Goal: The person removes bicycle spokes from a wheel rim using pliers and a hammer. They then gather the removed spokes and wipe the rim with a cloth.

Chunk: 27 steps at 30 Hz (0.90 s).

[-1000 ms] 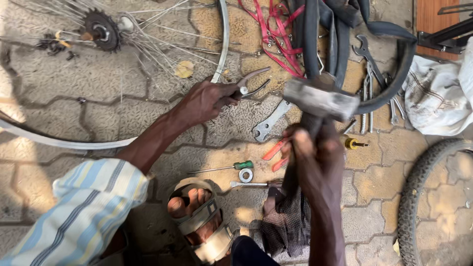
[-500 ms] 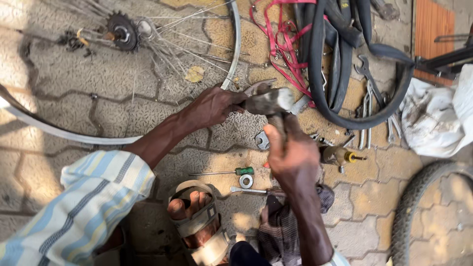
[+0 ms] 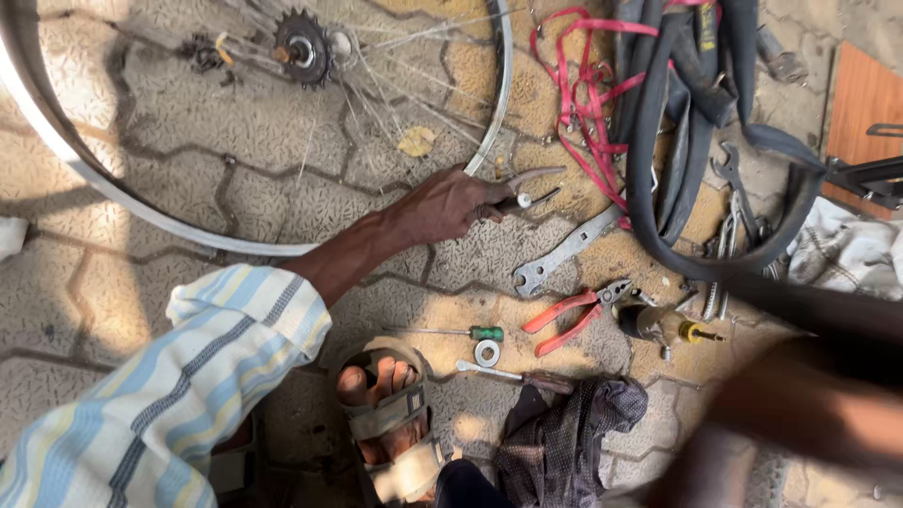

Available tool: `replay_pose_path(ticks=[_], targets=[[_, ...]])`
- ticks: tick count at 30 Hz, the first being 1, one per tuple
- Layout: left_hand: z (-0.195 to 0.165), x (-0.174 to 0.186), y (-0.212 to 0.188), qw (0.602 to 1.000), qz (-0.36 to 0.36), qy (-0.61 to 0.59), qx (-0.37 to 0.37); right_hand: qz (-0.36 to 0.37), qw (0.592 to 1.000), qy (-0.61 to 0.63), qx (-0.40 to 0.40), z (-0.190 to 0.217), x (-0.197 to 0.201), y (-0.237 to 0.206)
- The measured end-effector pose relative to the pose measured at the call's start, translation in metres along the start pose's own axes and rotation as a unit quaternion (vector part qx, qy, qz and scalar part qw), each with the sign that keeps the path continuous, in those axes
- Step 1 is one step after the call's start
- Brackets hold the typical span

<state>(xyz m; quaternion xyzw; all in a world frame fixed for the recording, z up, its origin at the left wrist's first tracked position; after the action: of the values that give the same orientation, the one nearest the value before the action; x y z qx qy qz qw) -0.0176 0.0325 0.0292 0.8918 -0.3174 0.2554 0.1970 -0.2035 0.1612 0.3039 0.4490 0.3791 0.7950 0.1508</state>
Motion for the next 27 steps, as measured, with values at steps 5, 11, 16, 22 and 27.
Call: replay_pose_path(ticks=[5, 11, 16, 22, 27], targets=[[-0.005, 0.009, -0.006, 0.998, -0.044, 0.04, -0.024, 0.48, 0.82, -0.181, -0.252, -0.038, -0.098, -0.072], [0.01, 0.011, -0.005, 0.986, 0.0, -0.064, 0.154, 0.274, 0.894, 0.104, -0.339, -0.08, -0.073, -0.116], [0.008, 0.019, -0.003, 0.968, -0.179, -0.176, -0.011, 0.227, 0.837, 0.212, -0.45, -0.056, -0.084, -0.088], [0.016, 0.004, -0.003, 0.985, -0.056, -0.082, 0.143, 0.207, 0.656, 0.329, -0.648, -0.075, -0.099, -0.139], [0.021, -0.003, 0.001, 0.987, -0.032, -0.007, 0.156, 0.206, 0.629, 0.322, -0.677, -0.081, -0.103, -0.173]])
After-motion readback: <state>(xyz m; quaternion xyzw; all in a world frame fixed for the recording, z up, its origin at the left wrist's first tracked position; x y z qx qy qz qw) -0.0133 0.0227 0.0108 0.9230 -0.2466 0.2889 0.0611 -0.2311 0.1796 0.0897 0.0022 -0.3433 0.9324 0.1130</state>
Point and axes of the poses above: each hand's wrist, its own y-axis towards the middle knuckle, its own x-axis out of the back of the hand, z = x × y, the point moved 3 cm from there along y, towards the middle knuckle, and after that the axes turned 6 degrees about z, right-handed, at the moved point
